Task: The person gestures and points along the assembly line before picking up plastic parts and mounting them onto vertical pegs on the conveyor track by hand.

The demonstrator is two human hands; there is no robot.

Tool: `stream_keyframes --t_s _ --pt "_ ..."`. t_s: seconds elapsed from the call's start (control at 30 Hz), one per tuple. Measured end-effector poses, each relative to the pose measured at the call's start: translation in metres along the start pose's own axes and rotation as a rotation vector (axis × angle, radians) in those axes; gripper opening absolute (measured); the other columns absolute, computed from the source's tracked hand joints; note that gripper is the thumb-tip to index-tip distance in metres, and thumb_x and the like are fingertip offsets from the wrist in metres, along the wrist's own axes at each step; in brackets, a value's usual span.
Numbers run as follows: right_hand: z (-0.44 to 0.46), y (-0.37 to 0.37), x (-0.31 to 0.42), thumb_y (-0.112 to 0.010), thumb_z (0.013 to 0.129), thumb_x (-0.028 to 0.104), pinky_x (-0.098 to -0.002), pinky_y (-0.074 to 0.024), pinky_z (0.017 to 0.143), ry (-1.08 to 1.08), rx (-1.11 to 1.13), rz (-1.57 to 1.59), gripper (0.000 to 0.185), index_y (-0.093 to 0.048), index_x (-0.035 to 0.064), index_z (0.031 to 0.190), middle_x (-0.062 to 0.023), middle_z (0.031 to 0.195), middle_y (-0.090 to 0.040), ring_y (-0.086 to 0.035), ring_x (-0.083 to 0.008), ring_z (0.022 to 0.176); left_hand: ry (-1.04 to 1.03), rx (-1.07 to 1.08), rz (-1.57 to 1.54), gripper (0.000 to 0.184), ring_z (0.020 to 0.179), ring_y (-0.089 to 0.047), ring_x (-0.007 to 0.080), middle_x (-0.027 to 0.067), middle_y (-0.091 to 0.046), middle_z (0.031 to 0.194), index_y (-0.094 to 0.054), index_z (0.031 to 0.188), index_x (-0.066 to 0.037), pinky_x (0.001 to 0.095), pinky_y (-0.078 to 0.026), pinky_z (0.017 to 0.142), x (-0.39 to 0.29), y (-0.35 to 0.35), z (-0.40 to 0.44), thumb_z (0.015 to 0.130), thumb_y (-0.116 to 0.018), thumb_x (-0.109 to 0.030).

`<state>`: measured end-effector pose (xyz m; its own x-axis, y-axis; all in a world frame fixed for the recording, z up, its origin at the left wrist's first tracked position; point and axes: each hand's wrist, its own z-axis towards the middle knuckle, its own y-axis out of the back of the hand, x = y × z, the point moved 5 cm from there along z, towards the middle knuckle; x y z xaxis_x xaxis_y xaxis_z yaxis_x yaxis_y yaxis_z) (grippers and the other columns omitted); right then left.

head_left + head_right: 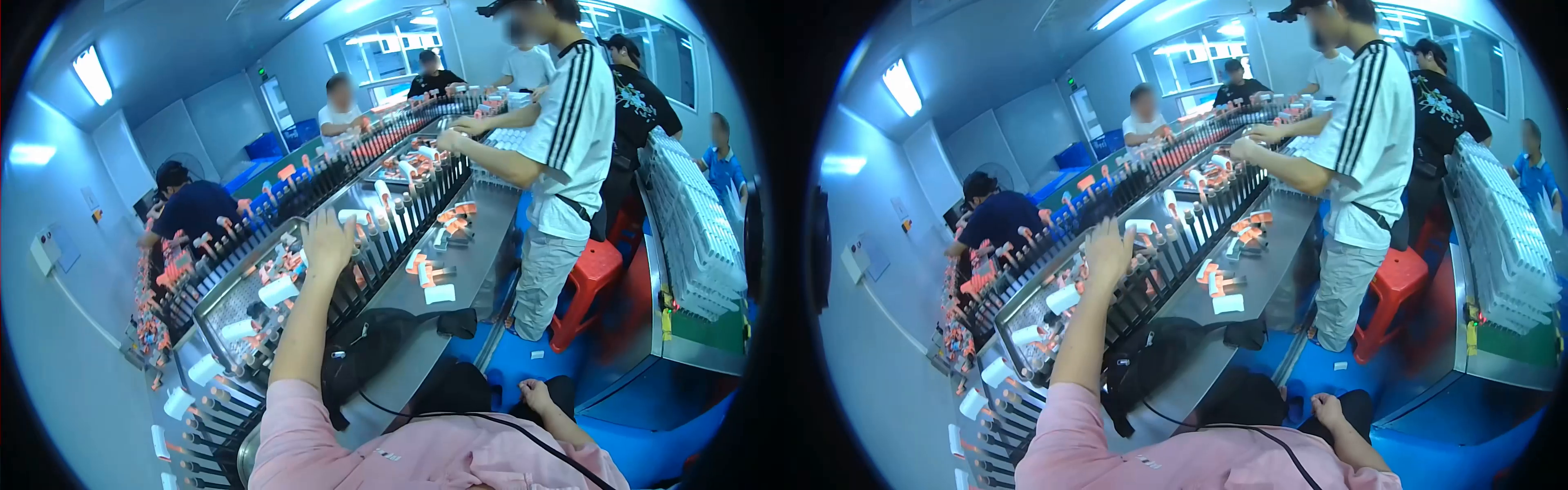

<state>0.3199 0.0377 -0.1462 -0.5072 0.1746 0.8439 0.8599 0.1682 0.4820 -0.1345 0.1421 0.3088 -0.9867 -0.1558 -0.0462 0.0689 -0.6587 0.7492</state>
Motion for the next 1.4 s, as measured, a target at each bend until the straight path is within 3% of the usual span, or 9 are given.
stream_keyframes --t_s 0.13,0.37,0.5,0.6,0.73,1.13,1.23,1.27,1.4 --pt "0.001 -0.005 0.01 -0.055 0.087 0.022 -0.0272 -0.0458 0.052 0.008 0.009 -0.074 0.023 -0.062 -0.0003 0.09 -0.0085 0.065 -0.062 -0.057 -0.0134 0.054 -0.183 -0.441 -0.016 0.052 0.111 -0.046 0.0359 0.0257 -0.049 0.118 -0.05 0.114 0.006 0.0468 -0.033 0.097 -0.015 0.021 0.009 0.087 -0.048 -0.038" --pt "0.0 0.001 0.006 -0.055 0.085 0.024 -0.0336 -0.0499 0.063 -0.052 -0.04 -0.014 0.025 -0.064 0.0011 0.091 -0.0134 0.069 -0.065 -0.065 -0.0222 0.066 0.057 0.394 -0.165 0.053 0.116 -0.043 0.0358 0.0235 -0.049 0.121 -0.05 0.116 0.005 0.0474 -0.031 0.098 0.002 -0.029 -0.001 0.087 -0.046 -0.04" --pt "0.0 0.0 0.011 -0.055 0.085 0.025 -0.0338 -0.05 0.064 -0.05 -0.009 -0.082 0.025 -0.064 0.0017 0.09 -0.0132 0.069 -0.065 -0.065 -0.0221 0.065 -0.108 -0.37 -0.098 0.051 0.119 -0.04 0.0365 0.0258 -0.045 0.125 -0.049 0.115 0.006 0.0471 -0.03 0.1 0.002 0.002 0.013 0.087 -0.048 -0.036" --pt "0.002 -0.004 0.011 -0.055 0.085 0.025 -0.0338 -0.0499 0.064 -0.042 -0.004 -0.104 0.026 -0.064 0.0016 0.09 -0.0132 0.069 -0.065 -0.065 -0.0221 0.065 -0.149 -0.466 -0.002 0.055 0.12 -0.04 0.038 0.0263 -0.043 0.127 -0.046 0.118 0.006 0.0466 -0.029 0.102 -0.001 -0.005 0.008 0.086 -0.048 -0.039" --pt "-0.001 0.0 0.003 -0.055 0.085 0.025 -0.0337 -0.0497 0.064 -0.046 -0.043 -0.053 0.026 -0.064 0.0016 0.089 -0.013 0.068 -0.065 -0.064 -0.0225 0.064 0.21 0.276 -0.193 0.059 0.125 -0.032 0.0397 0.0245 -0.039 0.132 -0.043 0.123 0.003 0.0466 -0.028 0.102 0.02 -0.04 -0.009 0.087 -0.045 -0.043" --pt "0.001 -0.004 0.01 -0.055 0.084 0.025 -0.0327 -0.0494 0.062 -0.028 -0.014 -0.1 0.026 -0.064 0.0006 0.089 -0.0134 0.068 -0.065 -0.064 -0.0219 0.064 -0.237 -0.52 -0.063 0.051 0.12 -0.038 0.0401 0.0249 -0.045 0.124 -0.046 0.118 0.007 0.0466 -0.031 0.1 -0.005 0.021 0.002 0.084 -0.054 -0.031" --pt "-0.012 0.0 0.013 -0.055 0.085 0.024 -0.0328 -0.0494 0.062 -0.049 -0.021 -0.099 0.025 -0.065 0.0013 0.088 -0.0134 0.068 -0.065 -0.064 -0.0221 0.064 -0.125 -0.161 -0.025 0.049 0.113 -0.044 0.0401 0.0245 -0.05 0.117 -0.048 0.115 0.008 0.0459 -0.033 0.098 0.021 -0.047 -0.016 0.085 -0.053 -0.031" --pt "-0.008 0.002 0.016 -0.055 0.085 0.024 -0.0329 -0.0493 0.062 -0.049 -0.037 -0.095 0.025 -0.065 0.0016 0.088 -0.0134 0.068 -0.064 -0.064 -0.0222 0.063 0.002 0.294 -0.027 0.047 0.108 -0.048 0.0396 0.0243 -0.053 0.112 -0.049 0.113 0.007 0.0455 -0.035 0.096 0.015 -0.031 -0.004 0.086 -0.052 -0.032" --pt "-0.004 0.001 0.01 -0.055 0.085 0.024 -0.0334 -0.0492 0.06 0.001 -0.034 -0.133 0.025 -0.064 0.0015 0.088 -0.0129 0.068 -0.064 -0.064 -0.0222 0.062 -0.096 -0.192 -0.24 0.048 0.114 -0.044 0.0415 0.0276 -0.049 0.119 -0.048 0.116 0.007 0.0454 -0.034 0.097 0.014 0.016 0.0 0.087 -0.05 -0.032"
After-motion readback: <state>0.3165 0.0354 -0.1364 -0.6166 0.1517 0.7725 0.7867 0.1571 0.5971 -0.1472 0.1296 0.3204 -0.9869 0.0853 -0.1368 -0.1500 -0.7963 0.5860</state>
